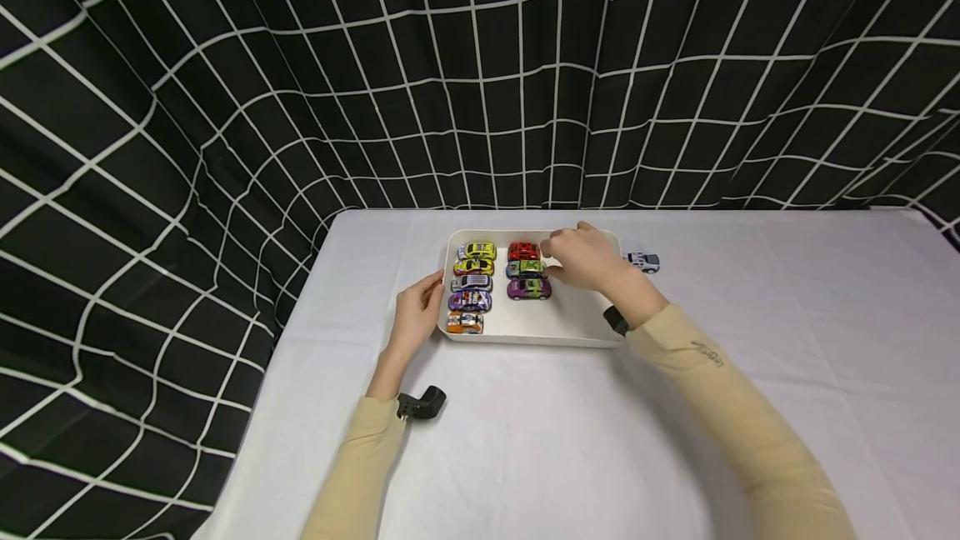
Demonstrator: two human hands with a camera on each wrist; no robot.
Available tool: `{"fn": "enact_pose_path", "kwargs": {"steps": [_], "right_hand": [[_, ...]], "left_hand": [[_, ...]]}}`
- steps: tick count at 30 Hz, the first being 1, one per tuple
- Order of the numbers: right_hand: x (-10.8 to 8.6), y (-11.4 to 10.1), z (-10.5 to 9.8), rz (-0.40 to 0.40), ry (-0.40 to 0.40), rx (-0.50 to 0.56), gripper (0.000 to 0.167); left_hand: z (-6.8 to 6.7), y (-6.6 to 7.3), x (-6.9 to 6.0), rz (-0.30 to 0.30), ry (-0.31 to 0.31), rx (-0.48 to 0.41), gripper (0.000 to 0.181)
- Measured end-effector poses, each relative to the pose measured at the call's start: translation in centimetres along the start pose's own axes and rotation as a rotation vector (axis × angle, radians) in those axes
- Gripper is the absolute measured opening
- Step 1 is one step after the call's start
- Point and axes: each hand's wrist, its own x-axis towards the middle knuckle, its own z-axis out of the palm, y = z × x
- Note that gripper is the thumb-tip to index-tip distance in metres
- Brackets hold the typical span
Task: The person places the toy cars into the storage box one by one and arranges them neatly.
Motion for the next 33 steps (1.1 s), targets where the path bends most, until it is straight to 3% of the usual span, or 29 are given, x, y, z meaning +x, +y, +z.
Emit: {"fn": "enact_pose_path", "kwargs": {"steps": [9,21,33], "right_hand": [[-2.1,1.8,0.0,-0.009,0.097,-0.012,0.012],[-5.2,3.8,-0.2,0.100,0.112,0.025,0.016],[-7.8,6.1,1.0,0.158,0.189,0.025,0.016]], "left_hand": [[-0.1,0.0,0.0,-0.002,0.000,-0.001,0.031],[0.0,0.0,0.0,0.013,0.004,0.006,0.030],[0.0,0.0,0.0,0.011,0.012,0.009,0.030]]}}
